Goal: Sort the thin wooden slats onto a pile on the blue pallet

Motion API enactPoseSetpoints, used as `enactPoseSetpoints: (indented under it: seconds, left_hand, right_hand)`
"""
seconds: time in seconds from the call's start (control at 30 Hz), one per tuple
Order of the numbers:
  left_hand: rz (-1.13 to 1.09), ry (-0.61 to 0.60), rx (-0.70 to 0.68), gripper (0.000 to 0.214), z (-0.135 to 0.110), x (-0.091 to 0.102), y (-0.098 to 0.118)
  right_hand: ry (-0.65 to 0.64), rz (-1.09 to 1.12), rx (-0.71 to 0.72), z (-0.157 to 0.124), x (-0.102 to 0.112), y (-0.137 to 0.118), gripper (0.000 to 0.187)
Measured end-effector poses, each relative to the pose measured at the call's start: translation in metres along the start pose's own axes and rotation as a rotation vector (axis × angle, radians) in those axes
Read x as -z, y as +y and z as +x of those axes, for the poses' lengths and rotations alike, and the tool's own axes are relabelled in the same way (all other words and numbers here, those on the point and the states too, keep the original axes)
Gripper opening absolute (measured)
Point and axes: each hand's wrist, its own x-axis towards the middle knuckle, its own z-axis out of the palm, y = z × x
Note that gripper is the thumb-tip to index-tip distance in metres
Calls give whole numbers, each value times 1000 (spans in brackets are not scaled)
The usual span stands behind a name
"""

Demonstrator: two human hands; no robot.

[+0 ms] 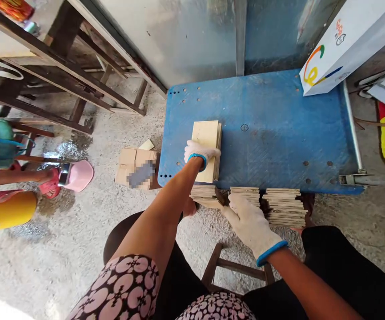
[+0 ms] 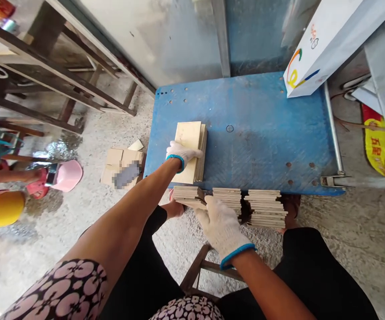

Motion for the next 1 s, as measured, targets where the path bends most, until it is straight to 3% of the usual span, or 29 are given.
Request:
enactPoseSetpoints:
  seconds: [0.13,0.4,0.83,1.0]
  left_hand:
    - [260,93,90,102,5,-8,12]
    - [276,51,124,112,7,-11,21]
    - [330,9,46,117,23,-18,9]
    - [452,-5,-6,126,22,-16,7]
  right_hand:
    - [-86,-77,-5,1,5,-2,30]
    - [-57,-179,2,3,10,-2,31]
    - [-122,-289,10,6,16,-7,30]
    - [-166,-334,0,7,19,-7,34]
